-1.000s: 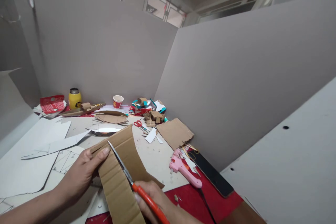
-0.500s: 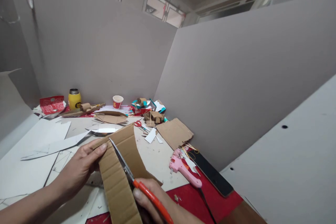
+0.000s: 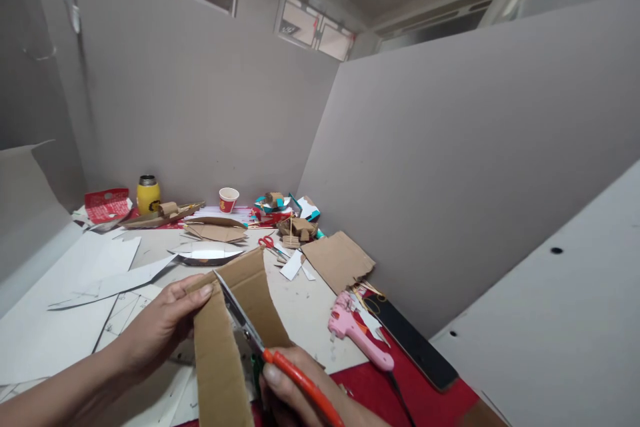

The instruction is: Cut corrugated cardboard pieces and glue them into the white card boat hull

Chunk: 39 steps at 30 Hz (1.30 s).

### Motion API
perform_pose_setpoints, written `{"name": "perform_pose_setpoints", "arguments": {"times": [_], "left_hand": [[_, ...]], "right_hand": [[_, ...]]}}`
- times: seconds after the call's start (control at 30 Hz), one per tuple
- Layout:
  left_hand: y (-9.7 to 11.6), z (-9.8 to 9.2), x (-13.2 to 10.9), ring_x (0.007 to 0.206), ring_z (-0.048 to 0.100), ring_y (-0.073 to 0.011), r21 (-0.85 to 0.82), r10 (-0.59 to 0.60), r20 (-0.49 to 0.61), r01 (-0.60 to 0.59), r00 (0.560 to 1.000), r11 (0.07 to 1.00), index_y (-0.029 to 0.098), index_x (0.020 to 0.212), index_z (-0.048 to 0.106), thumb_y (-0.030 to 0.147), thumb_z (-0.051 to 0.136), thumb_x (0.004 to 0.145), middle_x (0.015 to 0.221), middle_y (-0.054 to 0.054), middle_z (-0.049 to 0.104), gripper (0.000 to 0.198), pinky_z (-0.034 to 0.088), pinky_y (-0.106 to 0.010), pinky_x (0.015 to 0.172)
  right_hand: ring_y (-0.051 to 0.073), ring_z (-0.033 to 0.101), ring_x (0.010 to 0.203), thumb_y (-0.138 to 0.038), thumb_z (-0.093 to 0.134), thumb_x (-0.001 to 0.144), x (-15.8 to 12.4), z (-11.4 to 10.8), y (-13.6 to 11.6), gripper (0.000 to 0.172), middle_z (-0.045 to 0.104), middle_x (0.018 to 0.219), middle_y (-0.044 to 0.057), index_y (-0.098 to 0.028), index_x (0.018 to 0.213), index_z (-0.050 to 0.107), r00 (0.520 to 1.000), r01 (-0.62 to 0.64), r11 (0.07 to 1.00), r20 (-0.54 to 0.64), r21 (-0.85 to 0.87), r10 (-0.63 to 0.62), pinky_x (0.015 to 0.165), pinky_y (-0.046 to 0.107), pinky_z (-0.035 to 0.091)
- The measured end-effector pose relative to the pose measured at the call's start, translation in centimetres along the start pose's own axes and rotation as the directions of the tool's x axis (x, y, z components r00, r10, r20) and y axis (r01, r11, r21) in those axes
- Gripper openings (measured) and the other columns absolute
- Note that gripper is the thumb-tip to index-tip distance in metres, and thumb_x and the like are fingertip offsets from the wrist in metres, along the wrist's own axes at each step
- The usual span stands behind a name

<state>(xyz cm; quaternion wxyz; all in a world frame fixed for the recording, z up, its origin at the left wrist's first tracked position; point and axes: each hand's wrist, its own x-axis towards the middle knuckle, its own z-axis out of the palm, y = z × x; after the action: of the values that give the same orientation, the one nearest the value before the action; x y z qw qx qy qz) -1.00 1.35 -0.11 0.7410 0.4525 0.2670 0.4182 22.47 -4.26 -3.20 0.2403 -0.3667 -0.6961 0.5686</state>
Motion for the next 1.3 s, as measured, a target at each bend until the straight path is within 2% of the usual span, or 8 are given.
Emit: {"name": "perform_pose_setpoints", "arguments": {"times": [0.2, 0.43, 0.53, 0.63, 0.83, 0.97, 1.1, 1.3], "left_hand": [[0.2, -0.4, 0.5, 0.078, 0.065, -0.0193, -0.088, -0.043, 0.063, 0.048, 0.997, 0.995, 0.019, 0.116, 0.066, 0.033, 0.064, 0.082, 0.094, -0.01, 0.071, 0.037, 0.049, -0.031, 0.076], [0.7, -1.8, 0.9, 0.068, 0.06, -0.0156, 0.14, -0.003, -0.04, 0.008, 0.999, 0.99, 0.018, 0.094, 0.071, 0.041, 0.069, 0.077, 0.077, -0.003, 0.068, 0.029, 0.045, -0.024, 0.062], [1.1, -2.4, 1.1, 0.067, 0.058, -0.0143, 0.232, 0.072, -0.106, -0.045, 0.992, 0.972, 0.016, 0.083, 0.07, 0.042, 0.068, 0.078, 0.076, -0.003, 0.067, 0.026, 0.043, -0.023, 0.06], [1.7, -2.8, 1.2, 0.068, 0.057, -0.0132, 0.257, 0.129, -0.159, -0.085, 0.979, 0.963, 0.016, 0.08, 0.069, 0.039, 0.07, 0.076, 0.074, -0.002, 0.066, 0.024, 0.043, -0.023, 0.061], [2.5, -3.0, 1.3, 0.078, 0.061, -0.0149, 0.202, 0.194, -0.242, -0.146, 0.951, 0.968, 0.019, 0.095, 0.069, 0.035, 0.07, 0.077, 0.083, -0.001, 0.069, 0.025, 0.046, -0.025, 0.07], [2.9, -2.8, 1.1, 0.087, 0.064, -0.0185, 0.18, 0.22, -0.227, -0.181, 0.949, 0.967, 0.021, 0.106, 0.069, 0.034, 0.07, 0.078, 0.098, -0.005, 0.073, 0.031, 0.049, -0.029, 0.079], [2.9, -2.4, 0.9, 0.088, 0.066, -0.0207, 0.147, 0.202, -0.225, -0.171, 0.953, 0.974, 0.021, 0.109, 0.069, 0.036, 0.07, 0.077, 0.102, -0.007, 0.074, 0.035, 0.05, -0.031, 0.081], [3.1, -2.1, 0.8, 0.082, 0.064, -0.015, 0.097, 0.193, -0.153, -0.179, 0.969, 0.979, 0.02, 0.091, 0.068, 0.032, 0.067, 0.081, 0.092, -0.003, 0.072, 0.015, 0.049, -0.026, 0.078]], "right_hand": [[0.005, 0.034, 0.033, -0.068, 0.029, 0.09, 1.0, -0.2, 1.5, 0.06, 0.035, 0.041, -0.008, -0.017, 0.064, 0.045, 0.997, -0.035, 0.986, 0.076, 0.163, 0.022, 0.035, 0.016, 0.021], [0.005, 0.037, 0.032, -0.073, 0.04, 0.082, 1.0, -0.5, 1.6, 0.062, 0.041, 0.045, -0.008, -0.013, 0.083, 0.055, 0.989, -0.147, 0.931, 0.066, 0.335, 0.132, 0.036, 0.016, 0.032], [0.006, 0.04, 0.035, -0.075, 0.037, 0.082, 0.7, -0.8, 0.9, 0.064, 0.042, 0.047, -0.007, -0.014, 0.084, 0.056, 0.983, -0.176, 0.939, 0.104, 0.295, 0.152, 0.042, 0.019, 0.039], [0.008, 0.04, 0.036, -0.073, 0.035, 0.085, 0.4, -1.2, 0.0, 0.061, 0.04, 0.046, -0.007, -0.015, 0.082, 0.055, 0.987, -0.155, 0.967, 0.077, 0.203, 0.142, 0.044, 0.022, 0.042], [0.008, 0.043, 0.036, -0.072, 0.031, 0.087, 0.2, -2.9, -2.6, 0.061, 0.046, 0.046, -0.004, -0.015, 0.077, 0.052, 0.99, -0.099, 0.994, 0.098, -0.044, 0.103, 0.037, 0.018, 0.033], [0.007, 0.041, 0.037, -0.065, 0.03, 0.091, 0.2, -3.7, -4.6, 0.057, 0.046, 0.047, -0.004, -0.015, 0.075, 0.051, 0.994, -0.041, 0.989, 0.099, -0.144, 0.055, 0.038, 0.017, 0.03], [0.007, 0.039, 0.036, -0.063, 0.033, 0.092, 0.9, -3.9, -6.4, 0.054, 0.044, 0.047, -0.004, -0.015, 0.075, 0.052, 0.988, -0.086, 0.981, 0.115, -0.174, 0.107, 0.035, 0.017, 0.028], [0.007, 0.036, 0.032, -0.062, 0.031, 0.093, 1.4, -4.2, -7.9, 0.056, 0.041, 0.04, -0.005, -0.017, 0.066, 0.05, 0.98, -0.1, 0.978, 0.149, -0.181, 0.128, 0.034, 0.017, 0.027]]}}
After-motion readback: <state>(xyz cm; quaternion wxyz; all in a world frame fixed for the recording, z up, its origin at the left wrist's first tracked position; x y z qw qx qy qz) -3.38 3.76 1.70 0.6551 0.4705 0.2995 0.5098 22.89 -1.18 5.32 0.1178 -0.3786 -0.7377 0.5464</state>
